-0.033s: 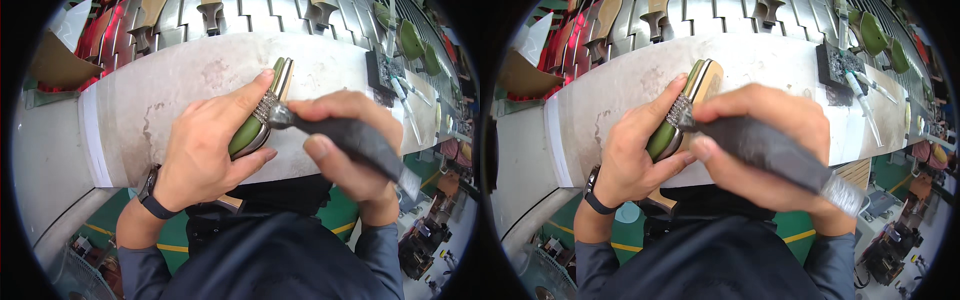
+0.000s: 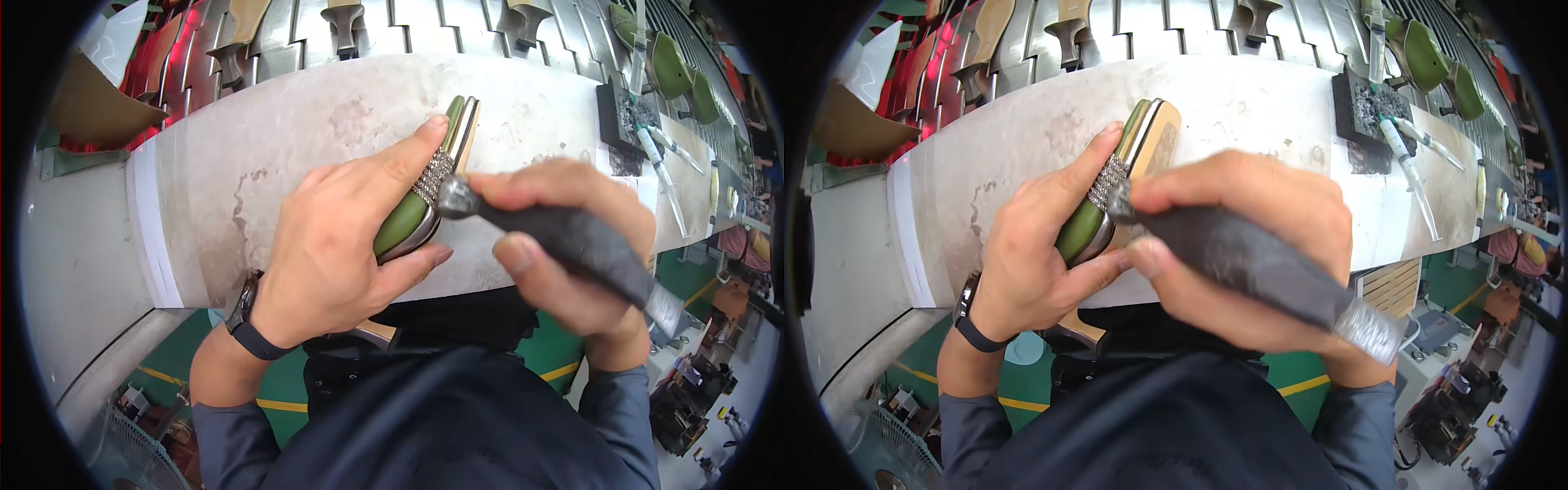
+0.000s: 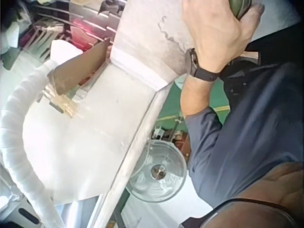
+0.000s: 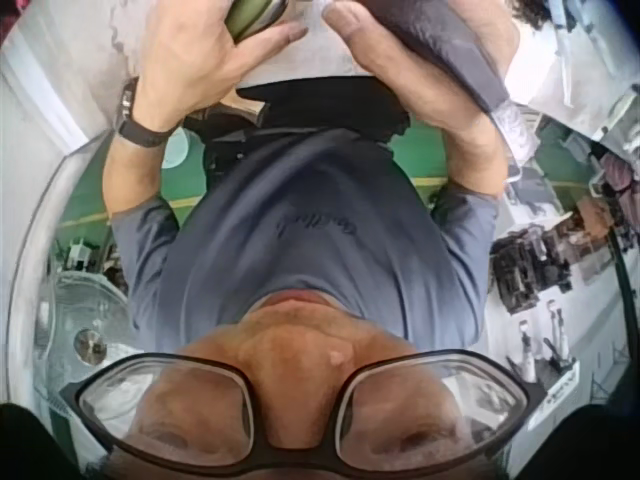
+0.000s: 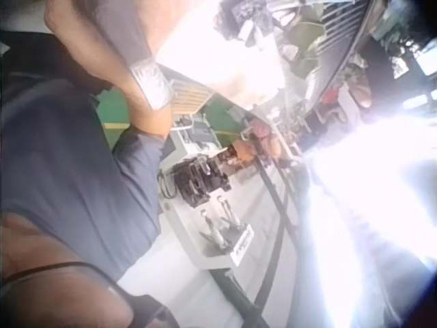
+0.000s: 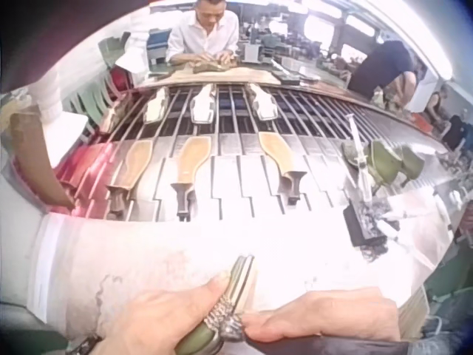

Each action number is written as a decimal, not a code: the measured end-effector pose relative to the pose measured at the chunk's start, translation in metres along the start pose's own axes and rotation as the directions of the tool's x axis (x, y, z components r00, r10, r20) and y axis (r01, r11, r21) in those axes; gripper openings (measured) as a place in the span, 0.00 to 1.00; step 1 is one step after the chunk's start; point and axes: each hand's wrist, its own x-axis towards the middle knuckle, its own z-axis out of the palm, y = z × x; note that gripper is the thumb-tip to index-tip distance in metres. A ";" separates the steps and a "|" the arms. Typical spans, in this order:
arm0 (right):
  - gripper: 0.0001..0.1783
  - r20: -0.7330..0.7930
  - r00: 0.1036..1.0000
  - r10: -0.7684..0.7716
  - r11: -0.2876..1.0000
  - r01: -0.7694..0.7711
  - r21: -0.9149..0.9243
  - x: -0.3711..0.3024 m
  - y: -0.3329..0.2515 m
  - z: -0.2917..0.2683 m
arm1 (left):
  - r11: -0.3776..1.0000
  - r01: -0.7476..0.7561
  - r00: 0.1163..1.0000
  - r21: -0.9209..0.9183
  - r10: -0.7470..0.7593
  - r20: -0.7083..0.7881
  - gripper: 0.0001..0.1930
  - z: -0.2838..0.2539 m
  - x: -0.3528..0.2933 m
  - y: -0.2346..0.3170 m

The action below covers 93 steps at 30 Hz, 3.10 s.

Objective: The person attaches outsoles to lasted high-heeled shoes by pressing them into place by hand and tapping along the edges and heels with a hammer.

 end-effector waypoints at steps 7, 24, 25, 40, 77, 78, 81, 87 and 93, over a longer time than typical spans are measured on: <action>0.17 -0.046 0.984 0.173 0.972 -0.163 0.170 -0.009 -0.005 0.010 | 1.000 0.002 1.000 -0.013 -0.002 0.010 0.53 0.000 0.002 -0.003; 0.18 -0.096 0.987 0.131 0.991 -0.128 0.040 0.026 0.010 -0.009 | 1.000 -0.018 1.000 -0.005 0.018 -0.018 0.54 -0.004 -0.005 -0.004; 0.19 -0.075 0.974 0.216 0.976 -0.212 0.055 0.014 -0.001 -0.001 | 1.000 -0.021 0.999 -0.009 0.021 -0.025 0.54 -0.002 -0.006 -0.006; 0.18 -0.193 0.898 -0.396 0.847 0.276 -0.454 -0.041 -0.007 0.105 | 0.989 -0.142 0.988 0.053 0.145 -0.062 0.52 -0.002 -0.016 -0.007; 0.13 -0.436 0.816 0.379 0.840 -0.106 0.532 -0.055 0.071 0.017 | 0.908 -0.305 0.820 -0.286 0.097 -0.564 0.34 -0.060 -0.002 0.022; 0.13 -0.445 0.819 0.362 0.844 -0.085 0.530 -0.052 0.065 0.017 | 0.917 -0.274 0.887 -0.290 0.125 -0.444 0.40 -0.075 -0.008 0.038; 0.14 -0.377 0.882 0.281 0.880 -0.081 0.468 -0.043 0.037 0.022 | 0.927 -0.262 0.875 -0.268 0.111 -0.470 0.41 -0.063 -0.007 0.074; 0.21 -0.454 0.768 -0.451 0.803 0.571 0.169 -0.048 -0.068 0.021 | 0.942 -0.299 0.882 -0.150 0.213 -0.419 0.39 -0.035 -0.006 0.088; 0.25 -0.031 0.846 -0.532 0.846 0.529 -0.072 -0.043 -0.100 0.001 | 0.971 -0.240 0.834 -0.009 0.201 -0.514 0.38 -0.011 -0.008 0.097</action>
